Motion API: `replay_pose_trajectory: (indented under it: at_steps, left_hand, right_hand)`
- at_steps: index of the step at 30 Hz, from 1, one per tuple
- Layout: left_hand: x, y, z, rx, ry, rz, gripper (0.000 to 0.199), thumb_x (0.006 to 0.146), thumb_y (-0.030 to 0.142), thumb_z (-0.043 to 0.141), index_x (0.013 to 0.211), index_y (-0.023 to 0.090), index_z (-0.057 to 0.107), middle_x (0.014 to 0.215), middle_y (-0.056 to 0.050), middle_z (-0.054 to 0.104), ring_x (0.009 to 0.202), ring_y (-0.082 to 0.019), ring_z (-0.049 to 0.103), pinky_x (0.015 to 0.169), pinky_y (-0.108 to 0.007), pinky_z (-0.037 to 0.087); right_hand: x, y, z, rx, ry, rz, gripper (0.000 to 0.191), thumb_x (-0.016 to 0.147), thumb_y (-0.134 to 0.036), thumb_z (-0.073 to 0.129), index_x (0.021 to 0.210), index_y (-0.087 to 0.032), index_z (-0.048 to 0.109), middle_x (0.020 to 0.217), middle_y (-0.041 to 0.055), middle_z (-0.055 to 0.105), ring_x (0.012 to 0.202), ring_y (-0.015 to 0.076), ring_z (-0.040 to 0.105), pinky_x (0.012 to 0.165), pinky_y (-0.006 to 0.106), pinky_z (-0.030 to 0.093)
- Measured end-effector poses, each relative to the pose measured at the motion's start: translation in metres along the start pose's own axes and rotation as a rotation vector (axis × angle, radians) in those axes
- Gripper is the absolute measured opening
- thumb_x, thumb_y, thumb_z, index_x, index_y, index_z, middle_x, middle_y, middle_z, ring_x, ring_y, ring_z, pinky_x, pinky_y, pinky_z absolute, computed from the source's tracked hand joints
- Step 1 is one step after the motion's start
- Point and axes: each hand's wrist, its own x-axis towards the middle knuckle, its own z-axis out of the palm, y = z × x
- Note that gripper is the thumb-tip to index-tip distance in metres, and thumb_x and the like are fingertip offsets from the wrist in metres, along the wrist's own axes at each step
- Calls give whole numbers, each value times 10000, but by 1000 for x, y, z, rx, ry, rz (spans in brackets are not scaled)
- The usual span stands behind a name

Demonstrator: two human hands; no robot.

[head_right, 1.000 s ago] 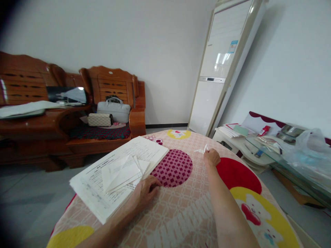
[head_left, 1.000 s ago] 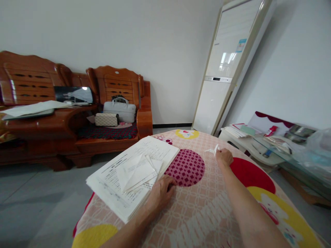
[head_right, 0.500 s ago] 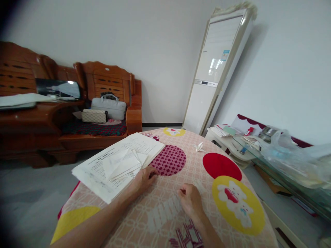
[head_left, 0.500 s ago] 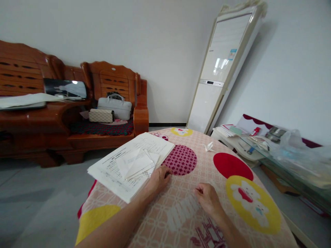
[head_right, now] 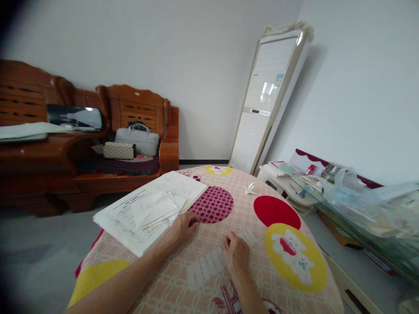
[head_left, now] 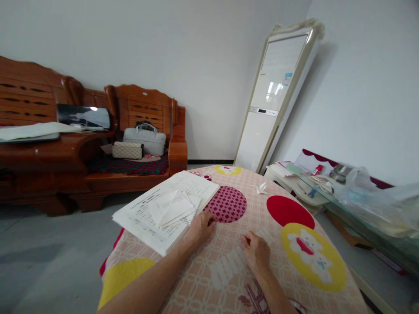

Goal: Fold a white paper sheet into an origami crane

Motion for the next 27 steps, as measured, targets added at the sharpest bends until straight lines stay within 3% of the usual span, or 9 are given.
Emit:
replay_pose_trajectory:
  at_steps: [5, 9, 13, 19, 21, 24, 27]
  left_hand:
    - [-1, 3, -1, 21, -21, 21, 199, 726, 77, 504, 809, 162, 663, 812, -34, 645, 795, -169, 573, 736, -273, 428]
    - [-3, 9, -3, 72, -25, -7, 142, 746, 86, 520, 701, 156, 636, 733, -27, 621, 726, -165, 561, 682, -264, 416]
    - [1, 10, -17, 131, 10, -60, 123, 801, 141, 554, 716, 165, 639, 753, -27, 636, 726, -157, 576, 678, -251, 407]
    - [8, -24, -70, 275, 144, -284, 120, 844, 181, 549, 880, 178, 663, 921, -67, 669, 881, -208, 617, 762, -290, 432]
    - [6, -38, -82, 308, 141, -302, 176, 792, 208, 643, 966, 187, 651, 1045, -72, 658, 1004, -236, 596, 845, -315, 433]
    - [4, -52, -88, 320, 83, -284, 354, 698, 217, 742, 1034, 185, 635, 1096, -68, 654, 1050, -246, 586, 900, -321, 432]
    - [3, -56, -87, 326, 52, -279, 336, 719, 206, 726, 1041, 180, 633, 1111, -75, 654, 1063, -239, 588, 924, -317, 427]
  right_hand:
    - [1, 6, 0, 49, 4, -28, 296, 896, -305, 451, 702, -201, 649, 664, 48, 704, 611, 174, 624, 551, 260, 295]
    - [1, 11, 0, 111, -16, -52, 330, 895, -337, 417, 671, -205, 620, 616, 38, 675, 558, 168, 587, 538, 262, 298]
    - [1, 15, 0, 164, -30, -65, 355, 894, -386, 400, 659, -211, 601, 610, 35, 668, 558, 174, 584, 536, 262, 312]
    - [1, 17, 0, 183, -2, -72, 354, 866, -423, 433, 637, -215, 606, 593, 38, 665, 533, 169, 572, 517, 255, 316]
    - [0, 17, -1, 186, 2, -74, 352, 866, -421, 435, 631, -216, 599, 584, 35, 659, 528, 168, 566, 519, 256, 314]
    - [0, 17, -1, 209, -23, -78, 345, 872, -408, 425, 633, -216, 584, 572, 28, 645, 525, 167, 562, 525, 256, 319]
    - [0, 19, 0, 231, -46, -88, 342, 871, -411, 426, 637, -216, 581, 562, 22, 634, 520, 167, 558, 531, 259, 325]
